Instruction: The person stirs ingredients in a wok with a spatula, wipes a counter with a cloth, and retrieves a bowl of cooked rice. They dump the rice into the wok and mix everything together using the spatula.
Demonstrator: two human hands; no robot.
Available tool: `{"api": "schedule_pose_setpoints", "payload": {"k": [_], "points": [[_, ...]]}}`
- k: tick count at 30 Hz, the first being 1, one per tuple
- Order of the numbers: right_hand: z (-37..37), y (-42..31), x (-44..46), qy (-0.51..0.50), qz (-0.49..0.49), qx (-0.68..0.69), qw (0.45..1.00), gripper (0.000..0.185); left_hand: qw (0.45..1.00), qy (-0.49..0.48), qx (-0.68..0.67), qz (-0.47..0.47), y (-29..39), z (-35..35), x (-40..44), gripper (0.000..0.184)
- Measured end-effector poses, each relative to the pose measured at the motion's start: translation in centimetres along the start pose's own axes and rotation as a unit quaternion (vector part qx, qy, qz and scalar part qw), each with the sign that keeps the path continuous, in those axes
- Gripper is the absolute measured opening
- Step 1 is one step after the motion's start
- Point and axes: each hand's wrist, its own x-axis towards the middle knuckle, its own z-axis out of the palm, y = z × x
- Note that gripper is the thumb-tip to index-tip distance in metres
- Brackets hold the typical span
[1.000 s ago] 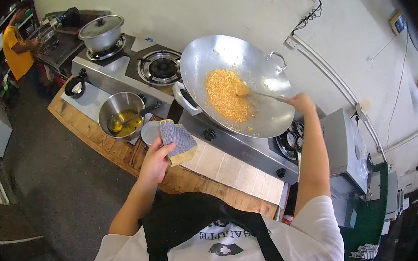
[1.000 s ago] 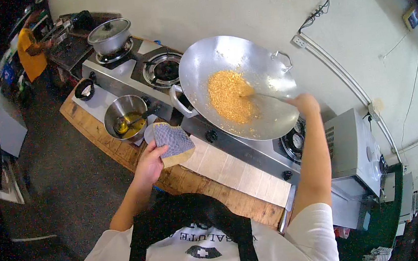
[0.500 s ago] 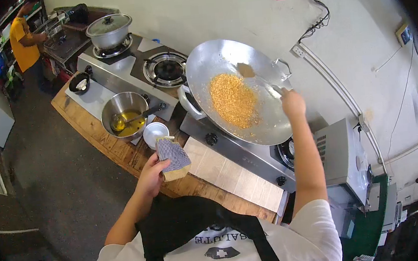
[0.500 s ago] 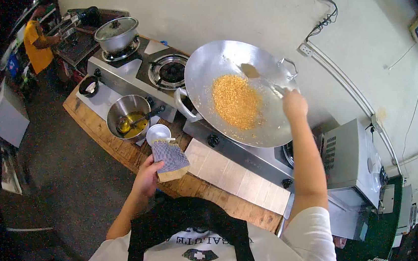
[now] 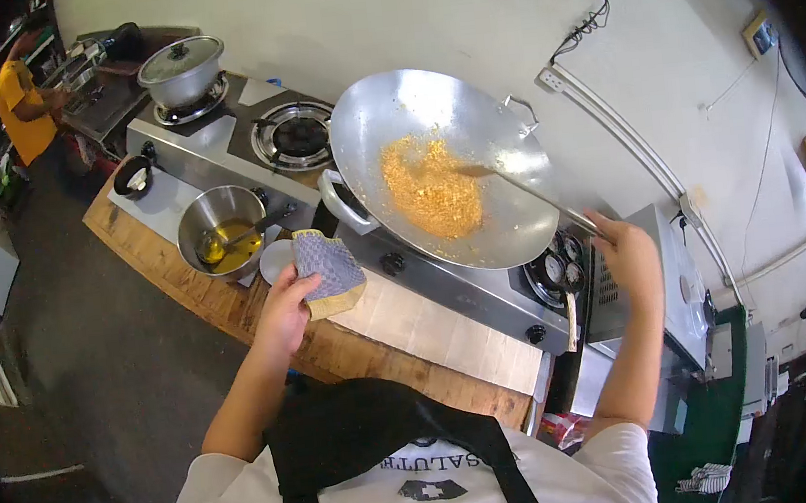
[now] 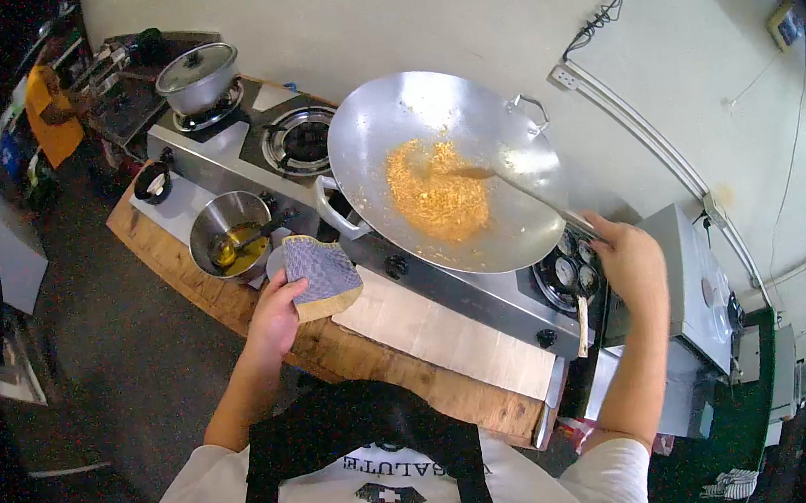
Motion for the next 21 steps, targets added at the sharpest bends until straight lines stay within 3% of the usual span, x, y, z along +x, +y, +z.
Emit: {"api": "schedule_pose_setpoints", "payload": {"k": [4, 11, 18, 21], "points": [[-3.2, -1.7, -3.7, -0.08, 0.001, -0.071, 0.994, 0.036, 1.0, -0.005, -0.001, -0.014, -0.1, 0.1, -0.4, 0.036], [6.5, -4.1, -0.3, -0.001, -0.087, -0.121, 0.989, 0.033, 0.999, -0.003, -0.022, -0.041, -1.0, -1.1, -1.7, 0.037], [12.0, -5.2, 8.9, 0.026, -0.045, -0.104, 0.993, 0.041, 0.999, 0.015, -0.013, -0.035, -0.3, -2.0, -3.1, 0.037], [15.0, -6.7, 10.5, 0.041, -0.081, -0.12, 0.989, 0.043, 0.999, 0.012, -0.015, -0.034, -0.6, -2.6, -3.2, 0.037]]}}
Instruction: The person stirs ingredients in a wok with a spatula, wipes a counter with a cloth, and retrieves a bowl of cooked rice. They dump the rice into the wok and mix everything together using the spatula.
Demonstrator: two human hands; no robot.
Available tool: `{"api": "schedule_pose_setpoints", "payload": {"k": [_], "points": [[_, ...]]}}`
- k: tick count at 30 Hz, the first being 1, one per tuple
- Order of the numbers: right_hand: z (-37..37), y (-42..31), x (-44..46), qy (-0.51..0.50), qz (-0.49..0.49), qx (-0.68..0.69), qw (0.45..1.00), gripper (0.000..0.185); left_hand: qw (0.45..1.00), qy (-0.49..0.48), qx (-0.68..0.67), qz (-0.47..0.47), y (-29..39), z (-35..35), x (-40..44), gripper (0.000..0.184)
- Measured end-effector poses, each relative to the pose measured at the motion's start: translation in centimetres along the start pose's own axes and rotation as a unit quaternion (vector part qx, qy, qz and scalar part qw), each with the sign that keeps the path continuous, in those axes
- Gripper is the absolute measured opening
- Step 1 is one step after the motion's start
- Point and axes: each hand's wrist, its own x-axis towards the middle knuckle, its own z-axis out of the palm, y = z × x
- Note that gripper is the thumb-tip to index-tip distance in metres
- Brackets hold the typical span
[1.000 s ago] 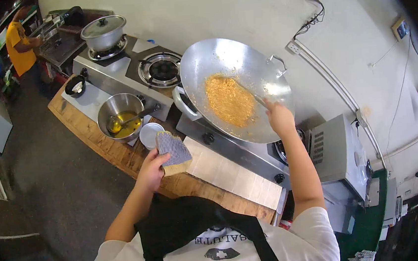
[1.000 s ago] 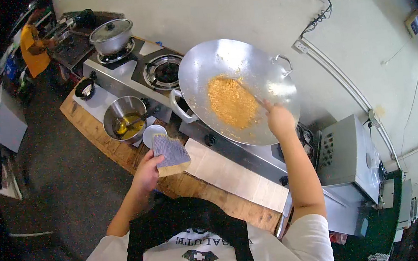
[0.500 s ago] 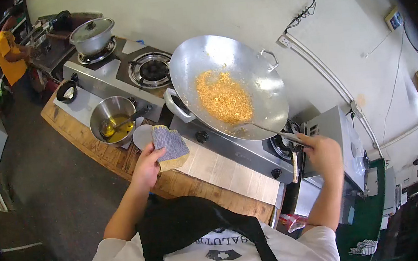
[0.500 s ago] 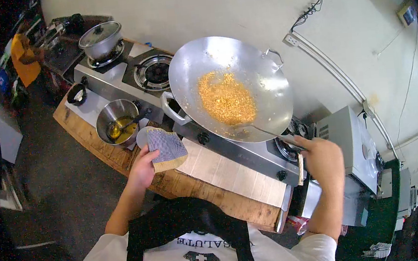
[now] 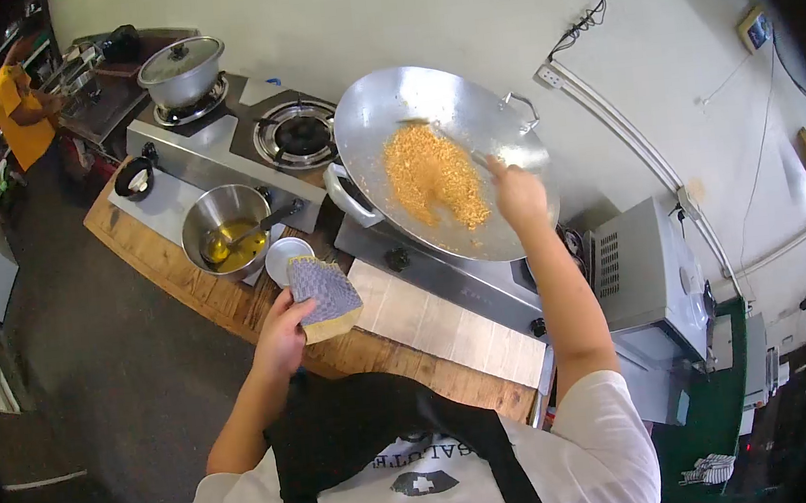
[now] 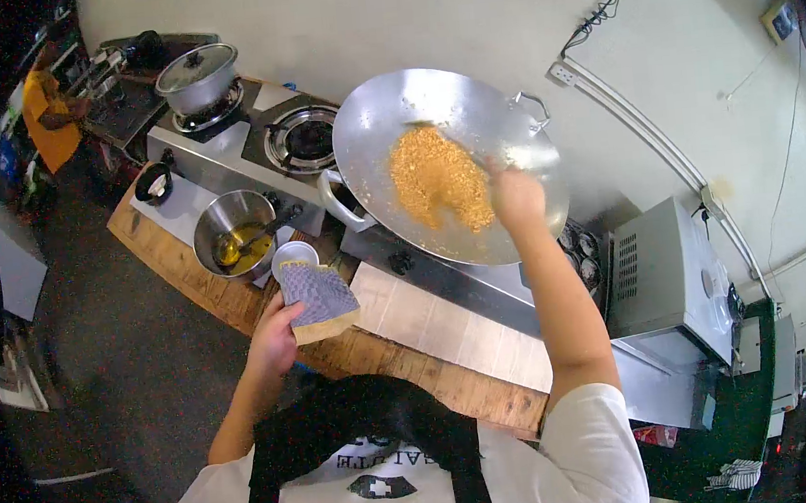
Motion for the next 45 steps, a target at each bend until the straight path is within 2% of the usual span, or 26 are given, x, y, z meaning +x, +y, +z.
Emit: {"api": "schedule_pose_setpoints", "payload": {"k": [4, 8, 12, 15, 17, 20, 22, 28, 31, 34, 36, 41, 45], "points": [[-1.6, -0.5, -3.4, -0.035, -0.041, 0.04, 0.998, 0.044, 1.0, 0.029, 0.004, -0.011, 0.2, 0.1, -0.2, 0.036], [-6.1, 3.1, -8.7, -0.049, -0.044, 0.017, 0.998, 0.041, 0.999, 0.026, 0.016, -0.025, 0.2, 0.8, -0.2, 0.036], [-11.8, 5.2, -13.1, -0.044, 0.043, 0.061, 0.996, 0.035, 0.999, -0.001, 0.022, -0.034, -0.5, 1.1, 0.7, 0.037], [-14.8, 5.2, -15.7, -0.069, 0.035, 0.059, 0.995, 0.034, 0.999, -0.012, 0.021, -0.028, -0.6, 2.3, 1.0, 0.038], [-14.9, 4.3, -16.5, -0.089, 0.02, 0.044, 0.995, 0.032, 0.999, -0.031, 0.011, -0.015, -0.4, 2.9, 1.0, 0.039], [-10.9, 1.9, -14.3, -0.037, 0.031, 0.044, 0.998, 0.031, 0.998, -0.057, 0.001, -0.009, -0.8, 2.4, 1.3, 0.04], [-6.4, 1.6, -11.5, -0.051, 0.053, 0.032, 0.997, 0.032, 0.998, -0.048, 0.013, -0.024, -0.7, 2.4, 0.8, 0.04], [-0.9, 0.8, -3.3, -0.021, 0.093, 0.046, 0.994, 0.039, 0.996, -0.013, 0.056, -0.064, -0.4, 0.6, -0.2, 0.039], [0.5, -0.1, -2.1, -0.011, 0.094, 0.055, 0.994, 0.043, 0.995, -0.006, 0.042, -0.088, -0.2, 0.1, -0.6, 0.038], [-0.2, -0.9, -3.7, -0.04, 0.082, 0.054, 0.994, 0.046, 0.993, -0.018, 0.034, -0.114, 0.7, 0.7, -1.0, 0.037], [-4.0, -1.7, -6.8, -0.063, 0.094, 0.049, 0.992, 0.045, 0.99, -0.039, 0.05, -0.129, 1.1, 0.5, -1.0, 0.037], [-8.2, -3.8, -12.6, -0.055, 0.162, 0.064, 0.983, 0.041, 0.972, -0.117, 0.106, -0.174, 1.5, -1.4, 0.2, 0.042], [-6.6, -5.2, -14.0, -0.042, 0.18, 0.04, 0.982, 0.038, 0.959, -0.145, 0.104, -0.221, 2.2, -1.5, 1.1, 0.042]]}}
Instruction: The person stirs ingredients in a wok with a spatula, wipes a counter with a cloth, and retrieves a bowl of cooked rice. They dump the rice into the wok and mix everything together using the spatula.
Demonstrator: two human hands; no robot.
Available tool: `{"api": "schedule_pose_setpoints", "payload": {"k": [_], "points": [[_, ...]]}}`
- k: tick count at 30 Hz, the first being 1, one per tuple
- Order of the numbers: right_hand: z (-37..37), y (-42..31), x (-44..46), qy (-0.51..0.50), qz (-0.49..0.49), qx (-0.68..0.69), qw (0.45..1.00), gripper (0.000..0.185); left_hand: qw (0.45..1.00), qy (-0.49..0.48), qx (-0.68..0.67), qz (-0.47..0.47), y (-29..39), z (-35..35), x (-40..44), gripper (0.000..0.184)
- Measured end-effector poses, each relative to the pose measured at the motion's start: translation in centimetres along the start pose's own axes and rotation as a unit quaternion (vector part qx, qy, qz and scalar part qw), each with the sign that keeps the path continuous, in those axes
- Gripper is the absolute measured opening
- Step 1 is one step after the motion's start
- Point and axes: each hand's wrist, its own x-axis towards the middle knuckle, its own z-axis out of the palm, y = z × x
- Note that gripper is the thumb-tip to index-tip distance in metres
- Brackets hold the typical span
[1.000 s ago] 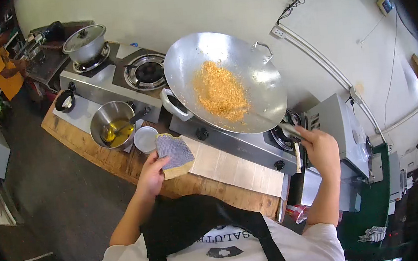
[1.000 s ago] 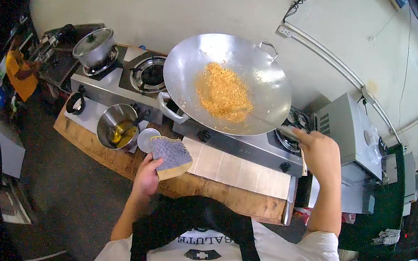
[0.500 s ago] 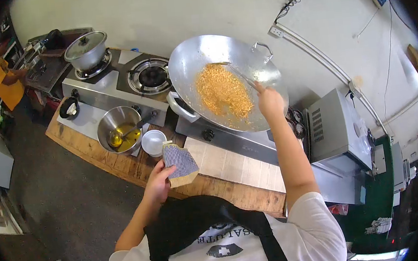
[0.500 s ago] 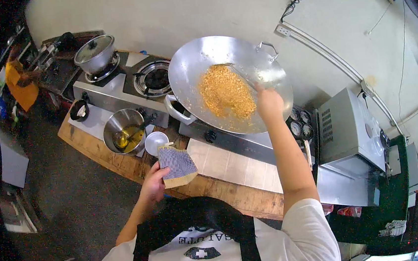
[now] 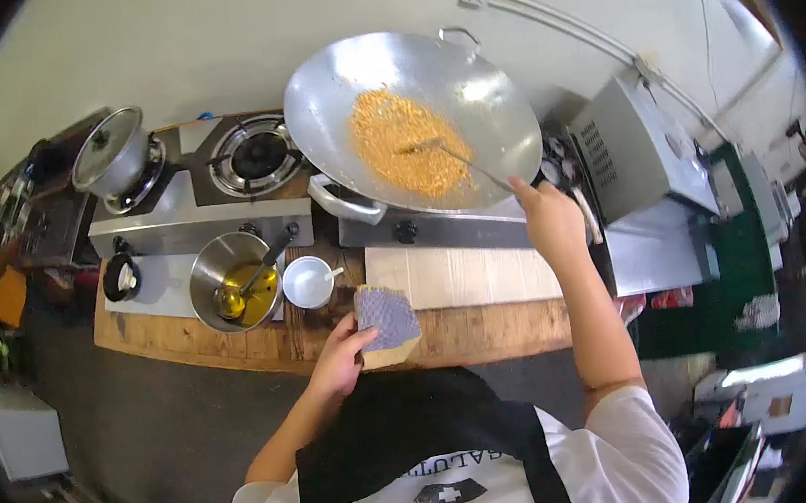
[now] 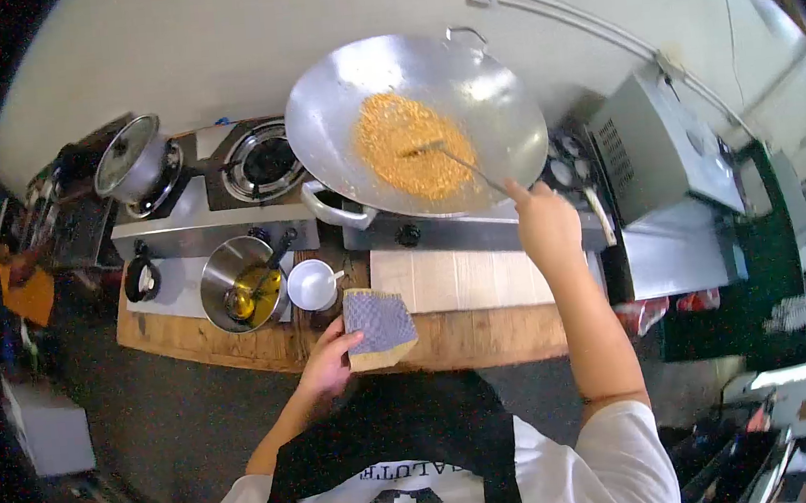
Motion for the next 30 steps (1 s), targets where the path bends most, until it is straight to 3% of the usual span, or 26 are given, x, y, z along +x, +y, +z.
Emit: {"api": "schedule_pose_setpoints", "payload": {"k": [13, 16, 18, 20, 23, 26, 28, 30], "points": [[3.1, -4.6, 0.6, -0.016, 0.087, 0.076, 0.993, 0.041, 0.998, -0.04, 0.012, -0.05, 1.2, -1.4, -1.0, 0.04], [2.1, -6.0, -1.2, -0.095, 0.1, 0.133, 0.982, 0.049, 0.999, -0.024, 0.036, -0.026, 0.2, -3.0, -1.8, 0.04], [3.2, -6.6, -3.2, -0.014, 0.094, 0.154, 0.983, 0.045, 0.999, -0.012, 0.021, -0.028, -0.3, -3.3, -2.5, 0.043], [1.6, -7.3, -5.4, 0.053, 0.154, 0.274, 0.948, 0.04, 0.999, -0.02, 0.029, -0.033, -0.6, -1.8, -3.5, 0.048], [0.0, -7.0, -9.4, 0.152, 0.157, 0.323, 0.921, 0.067, 0.998, -0.045, 0.024, -0.047, -2.3, -1.3, -3.4, 0.056], [0.6, -6.1, -14.3, 0.185, 0.111, 0.311, 0.926, 0.08, 0.99, -0.075, 0.04, -0.112, -4.7, -1.2, -1.5, 0.052], [0.6, -5.0, -19.0, 0.158, 0.092, 0.316, 0.931, 0.079, 0.977, -0.088, 0.065, -0.183, -6.6, 0.2, -0.1, 0.043], [1.4, -4.0, -23.6, 0.125, 0.117, 0.344, 0.923, 0.073, 0.97, -0.133, 0.11, -0.174, -8.3, 5.0, -0.2, 0.041]]}}
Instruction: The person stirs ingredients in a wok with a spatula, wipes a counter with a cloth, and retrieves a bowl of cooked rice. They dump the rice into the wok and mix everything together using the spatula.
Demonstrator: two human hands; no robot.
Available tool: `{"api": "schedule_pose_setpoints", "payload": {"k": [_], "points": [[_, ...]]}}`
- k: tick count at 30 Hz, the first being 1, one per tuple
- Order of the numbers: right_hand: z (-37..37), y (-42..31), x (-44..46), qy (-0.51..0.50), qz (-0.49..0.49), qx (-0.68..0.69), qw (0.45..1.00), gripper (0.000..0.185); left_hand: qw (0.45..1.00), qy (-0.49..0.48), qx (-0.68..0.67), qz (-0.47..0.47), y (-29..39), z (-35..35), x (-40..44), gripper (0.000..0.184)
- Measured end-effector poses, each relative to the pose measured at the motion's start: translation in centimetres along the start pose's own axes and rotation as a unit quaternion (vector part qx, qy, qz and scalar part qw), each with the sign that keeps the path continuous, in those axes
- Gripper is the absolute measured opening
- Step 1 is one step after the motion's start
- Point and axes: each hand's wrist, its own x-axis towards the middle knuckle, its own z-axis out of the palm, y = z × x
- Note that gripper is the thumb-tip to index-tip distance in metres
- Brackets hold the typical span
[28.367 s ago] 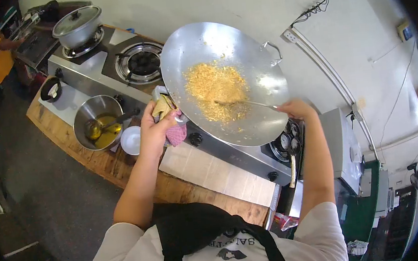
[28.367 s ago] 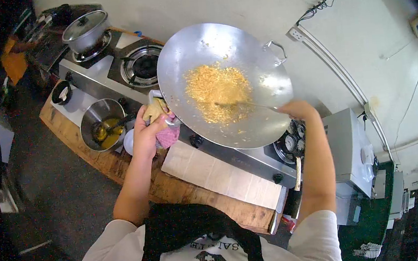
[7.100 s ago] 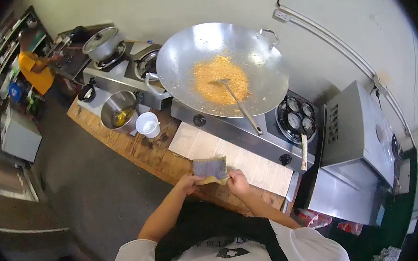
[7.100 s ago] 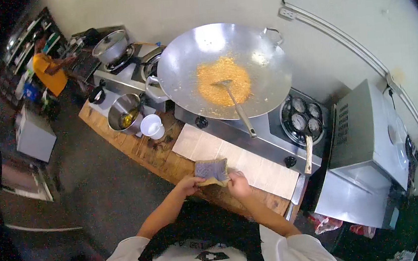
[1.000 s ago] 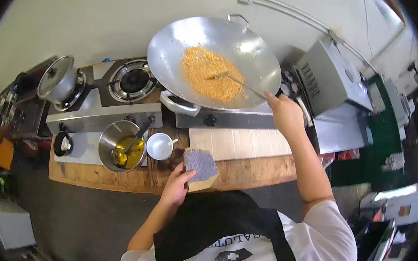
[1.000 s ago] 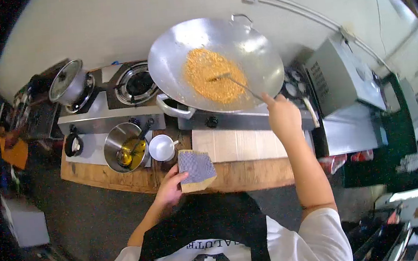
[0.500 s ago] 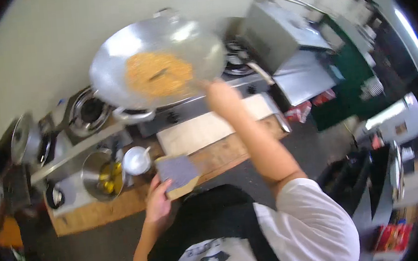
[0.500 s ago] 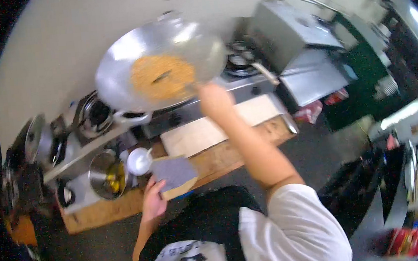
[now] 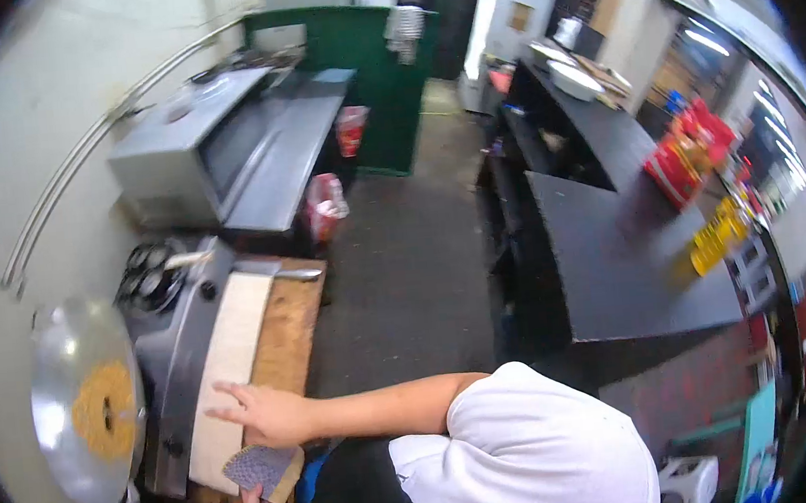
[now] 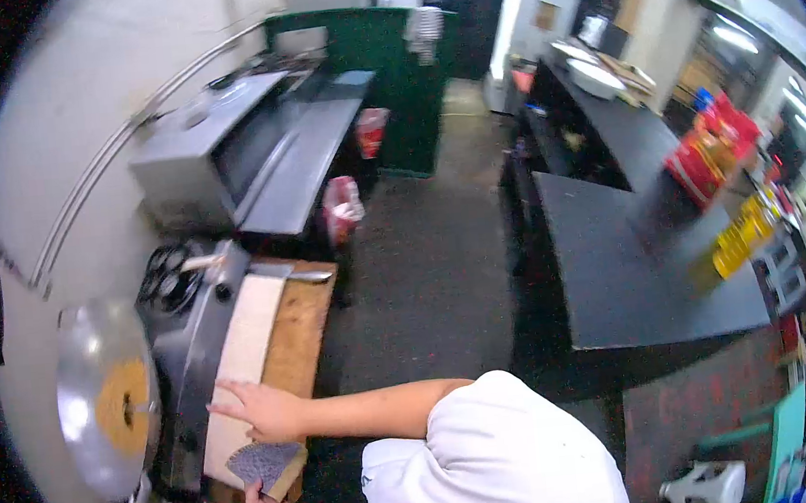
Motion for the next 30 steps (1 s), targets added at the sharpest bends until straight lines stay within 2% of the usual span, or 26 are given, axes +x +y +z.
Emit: {"api": "schedule_pose_setpoints", "payload": {"k": [1, 2, 4, 5, 6, 8, 9, 10, 11, 12, 14, 15, 17, 19, 20, 22, 23, 25, 27, 29, 30], "points": [[-1.1, 1.0, -2.0, -0.009, 0.02, 0.011, 1.0, 0.07, 0.999, -0.021, 0.026, 0.004, -0.4, 2.5, 0.9, 0.04], [-2.4, 1.7, -4.0, -0.02, 0.053, 0.022, 0.998, 0.07, 0.998, -0.055, 0.018, -0.033, -1.1, 4.3, 2.2, 0.039], [-4.9, 2.8, -7.8, -0.036, 0.117, 0.051, 0.991, 0.071, 0.988, -0.129, 0.073, -0.043, -3.0, 7.7, 4.9, 0.049], [-5.8, 3.4, -9.5, -0.013, 0.139, 0.066, 0.988, 0.072, 0.981, -0.163, 0.098, -0.045, -4.2, 9.3, 5.8, 0.054], [-6.8, 4.0, -11.2, 0.008, 0.157, 0.082, 0.984, 0.073, 0.964, -0.229, 0.129, -0.045, -5.1, 12.3, 6.0, 0.041], [-8.3, 4.6, -13.7, 0.048, 0.21, 0.078, 0.973, 0.075, 0.954, -0.264, 0.097, -0.102, -7.6, 16.4, 6.5, 0.044], [-9.7, 4.8, -14.7, 0.087, 0.199, 0.097, 0.971, 0.075, 0.948, -0.28, 0.08, -0.13, -8.8, 18.2, 6.6, 0.046], [-11.3, 4.9, -15.7, 0.125, 0.185, 0.116, 0.968, 0.075, 0.925, -0.347, 0.111, -0.111, -10.0, 19.8, 6.7, 0.047], [-12.9, 5.0, -16.7, 0.161, 0.168, 0.134, 0.963, 0.075, 0.915, -0.367, 0.11, -0.124, -10.8, 21.6, 6.3, 0.047], [-14.3, 5.1, -17.6, 0.179, 0.174, 0.149, 0.957, 0.067, 0.906, -0.386, 0.108, -0.136, -11.4, 23.2, 5.5, 0.047], [-15.8, 4.8, -19.2, 0.223, 0.246, 0.374, 0.866, 0.06, 0.875, -0.441, 0.123, -0.155, -12.8, 24.9, 5.5, 0.049], [-16.4, 4.6, -19.9, 0.237, 0.273, 0.481, 0.799, 0.056, 0.885, -0.42, 0.131, -0.15, -13.9, 25.4, 5.6, 0.05], [-16.5, 4.7, -21.2, 0.315, 0.294, 0.32, 0.844, 0.048, 0.909, -0.368, 0.146, -0.132, -15.5, 26.1, 5.2, 0.052], [-15.6, 6.0, -22.0, 0.353, 0.202, 0.088, 0.909, 0.048, 0.913, -0.36, 0.166, -0.093, -16.5, 26.5, 4.7, 0.064], [-14.9, 6.7, -21.9, 0.339, 0.21, 0.033, 0.916, 0.047, 0.904, -0.396, 0.143, -0.074, -16.9, 26.1, 4.8, 0.068], [-15.4, 6.8, -21.1, 0.243, 0.175, 0.06, 0.952, 0.046, 0.869, -0.483, 0.11, -0.015, -17.1, 26.0, 5.1, 0.076], [-15.2, 6.9, -20.7, 0.176, 0.156, 0.093, 0.967, 0.046, 0.922, -0.357, 0.132, -0.074, -16.5, 26.7, 4.2, 0.072], [-14.7, 6.5, -19.4, 0.091, 0.116, 0.099, 0.984, 0.049, 0.949, -0.266, 0.097, -0.142, -15.5, 24.2, 4.8, 0.058], [-13.5, 6.6, -18.4, 0.076, 0.117, 0.168, 0.976, 0.05, 0.973, -0.133, 0.121, -0.144, -13.7, 23.7, 4.6, 0.044], [-13.3, 7.3, -17.1, 0.032, 0.121, 0.231, 0.965, 0.042, 0.986, -0.133, 0.064, -0.079, -13.7, 21.3, 5.8, 0.04], [-13.7, 6.9, -16.5, 0.034, 0.185, 0.258, 0.948, 0.03, 0.989, -0.1, 0.04, -0.097, -12.7, 21.0, 5.5, 0.039]]}}
